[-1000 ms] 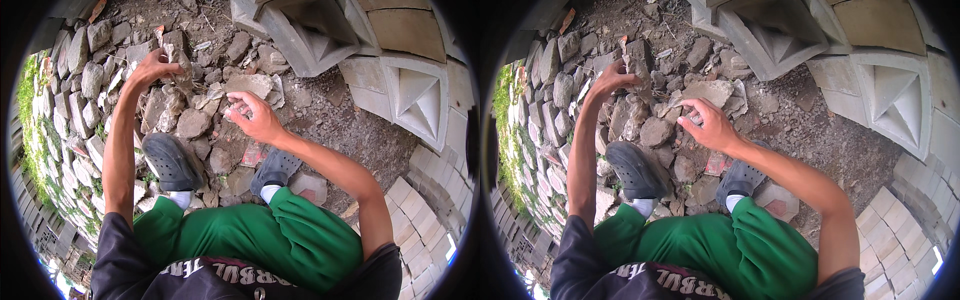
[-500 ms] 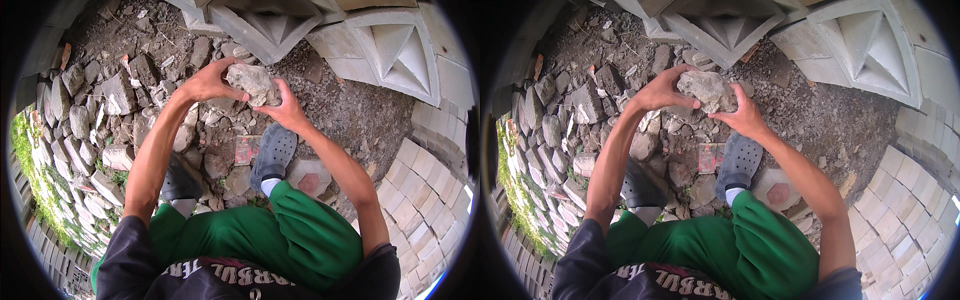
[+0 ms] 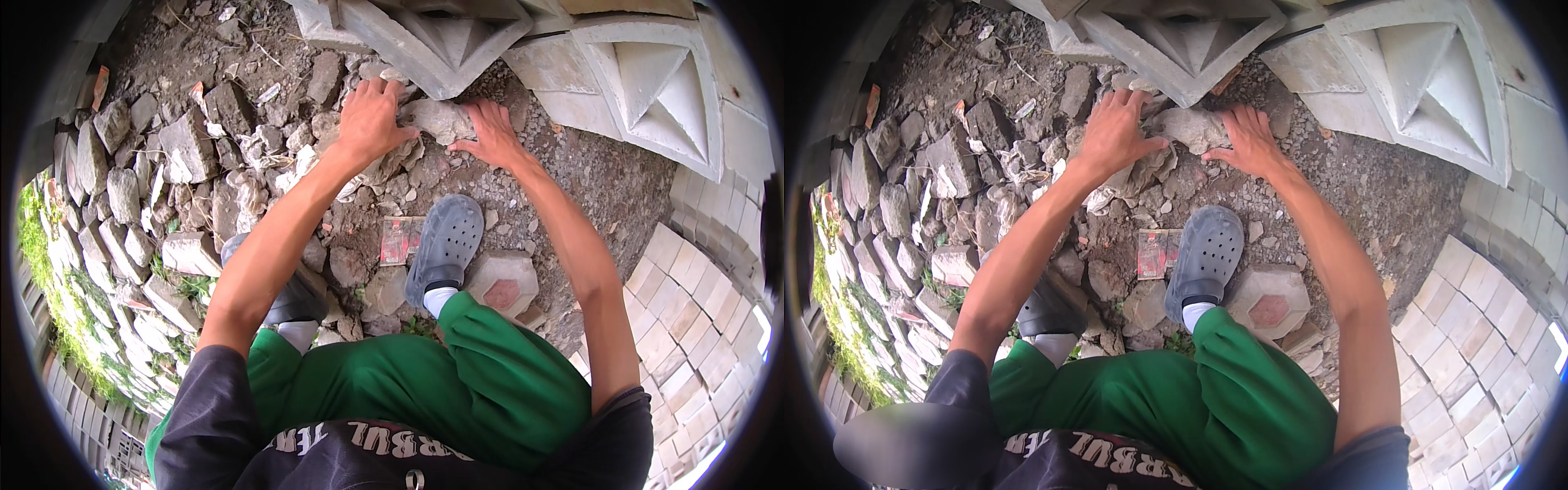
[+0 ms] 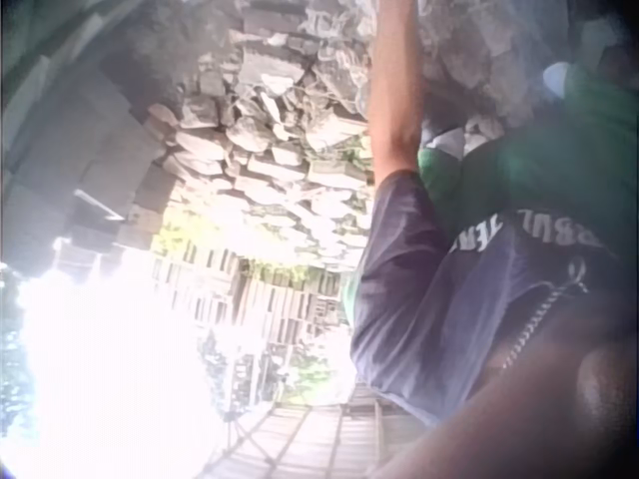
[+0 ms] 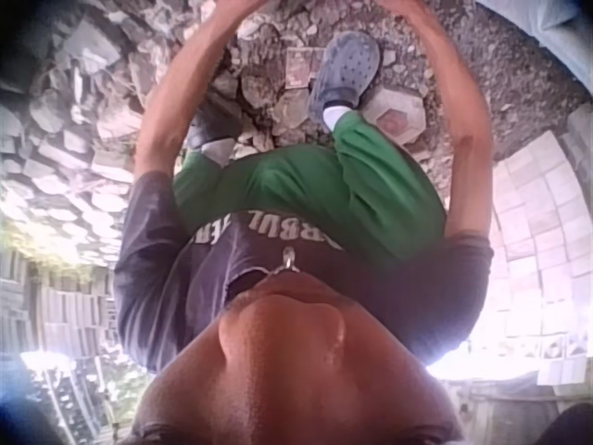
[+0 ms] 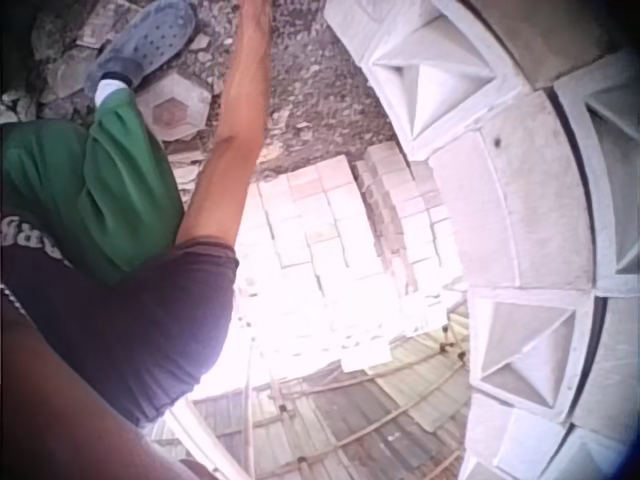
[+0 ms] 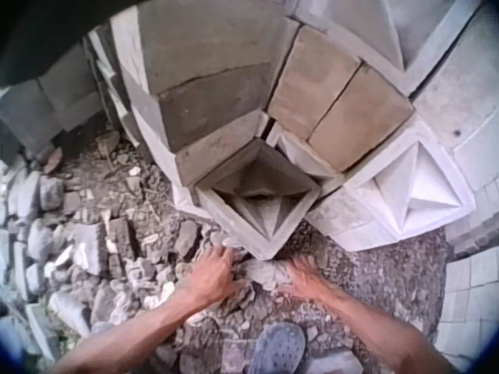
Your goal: The person picks up hollow concrete blocks from a pile and carries them to a stack, placing them one by one. The person also squats to arrange small stones on the ground before resuming the block stacking.
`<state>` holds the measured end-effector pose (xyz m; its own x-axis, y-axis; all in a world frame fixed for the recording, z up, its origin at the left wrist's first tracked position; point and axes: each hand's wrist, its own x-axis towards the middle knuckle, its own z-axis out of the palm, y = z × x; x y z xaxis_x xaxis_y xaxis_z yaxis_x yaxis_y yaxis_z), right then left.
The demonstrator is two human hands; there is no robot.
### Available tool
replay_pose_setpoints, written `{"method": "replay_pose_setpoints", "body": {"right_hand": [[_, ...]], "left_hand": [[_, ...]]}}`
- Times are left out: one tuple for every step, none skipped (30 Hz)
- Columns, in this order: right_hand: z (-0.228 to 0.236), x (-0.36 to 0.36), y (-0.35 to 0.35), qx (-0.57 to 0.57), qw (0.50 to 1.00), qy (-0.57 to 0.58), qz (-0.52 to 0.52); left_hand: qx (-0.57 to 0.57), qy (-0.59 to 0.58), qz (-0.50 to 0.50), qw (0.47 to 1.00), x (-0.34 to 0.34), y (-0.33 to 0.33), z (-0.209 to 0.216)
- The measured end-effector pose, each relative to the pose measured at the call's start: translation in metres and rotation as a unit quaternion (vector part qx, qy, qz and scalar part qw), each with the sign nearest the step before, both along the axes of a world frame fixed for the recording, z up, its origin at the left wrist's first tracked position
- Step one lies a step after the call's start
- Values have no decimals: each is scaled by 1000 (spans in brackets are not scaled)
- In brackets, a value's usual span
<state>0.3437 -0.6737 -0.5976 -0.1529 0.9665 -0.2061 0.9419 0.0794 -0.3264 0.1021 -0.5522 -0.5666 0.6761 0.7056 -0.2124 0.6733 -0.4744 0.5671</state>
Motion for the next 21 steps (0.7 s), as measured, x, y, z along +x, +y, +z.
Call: {"method": "replay_pose_setpoints", "body": {"right_hand": [[1,1,4,17,1000,-5,9],[4,2,8,34,999,-9,18],[5,2,12,51,998,-14,27],[2,4,14,59,997,-7,42],[0,5,17,66,996,0,56],[-2,6,17,73,995,7,71],[-2,4,18,75,994,13,72],[-1,2,19,77,994,20,73],[1,-1,20,78,994,26,74],[-1,-1,16,66,996,36,52],[-5,-2,10,53,997,45,31],[-8,-4,3,40,998,54,9],[-11,-4,-2,50,997,53,-4],[-14,-6,-10,59,997,53,-17],[-17,-8,-17,67,996,52,-31],[-22,-11,-22,86,994,52,-45],[-26,-14,-26,105,991,52,-58],[-30,-15,-29,124,988,52,-72],[-28,-16,-28,126,989,43,-66],[-27,-18,-27,129,989,33,-59],[-25,-19,-26,132,989,24,-53]], "left_hand": [[22,9,9,1000,3,-1,0],[43,17,19,999,6,-3,1],[65,26,28,997,8,-3,1],[61,25,22,998,8,-4,0],[56,23,17,998,10,-4,-2],[52,22,11,998,11,-5,-4],[51,24,20,998,10,-5,-4],[51,26,28,998,9,-5,-5],[51,28,36,998,8,-6,-5],[38,21,43,998,6,-5,-6],[26,13,50,998,3,-4,-8],[14,6,57,998,1,-3,-9],[5,-6,90,996,3,1,-10],[-4,-16,123,992,4,5,-12],[-14,-27,156,987,5,9,-15],[-12,-22,153,988,6,14,-19],[-9,-17,151,988,7,21,-24],[-7,-12,148,989,7,24,-28],[-9,29,135,990,10,27,-27],[-20,51,121,991,12,28,-28],[-32,73,107,991,14,30,-28]]}}
